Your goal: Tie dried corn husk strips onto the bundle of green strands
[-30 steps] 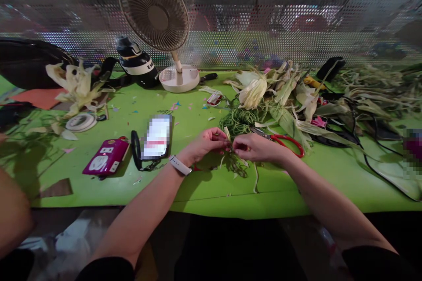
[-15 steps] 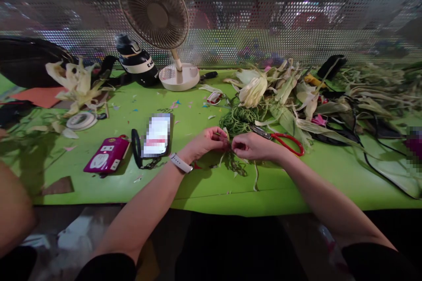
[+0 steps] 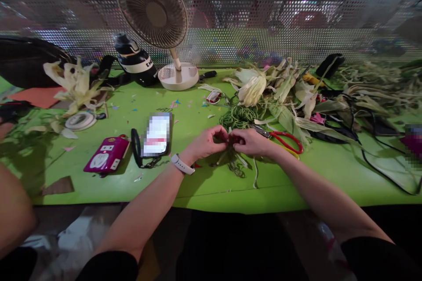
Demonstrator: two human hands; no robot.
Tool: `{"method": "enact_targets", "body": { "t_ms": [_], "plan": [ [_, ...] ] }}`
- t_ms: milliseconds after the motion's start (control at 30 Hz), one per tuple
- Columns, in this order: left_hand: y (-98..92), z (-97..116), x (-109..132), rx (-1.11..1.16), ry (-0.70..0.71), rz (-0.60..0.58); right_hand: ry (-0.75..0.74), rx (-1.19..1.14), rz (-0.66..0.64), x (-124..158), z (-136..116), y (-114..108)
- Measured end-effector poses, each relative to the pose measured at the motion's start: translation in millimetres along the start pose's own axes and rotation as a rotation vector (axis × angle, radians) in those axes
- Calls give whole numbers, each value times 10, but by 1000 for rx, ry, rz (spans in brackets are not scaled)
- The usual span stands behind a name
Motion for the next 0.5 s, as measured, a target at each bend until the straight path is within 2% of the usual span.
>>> {"method": "enact_targets", "body": {
  "t_ms": [200, 367, 500],
  "plan": [
    [-1, 4, 7, -282, 161, 94, 92, -43, 51, -2, 20, -45],
    [71, 45, 43, -617, 361, 214, 314, -303, 35, -39, 98, -10],
    [107, 31, 55, -728, 470, 249, 376, -475, 0, -67, 150, 16]
  ]
}}
Point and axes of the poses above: each hand's wrist, its own x-axis away from the middle knuckle, its own y-axis out of the palm, z = x × y, the point moved 2 cm from there along -x, towards the middle knuckle, and after that the axes turned 8 degrees about x, right-handed, at the moved point
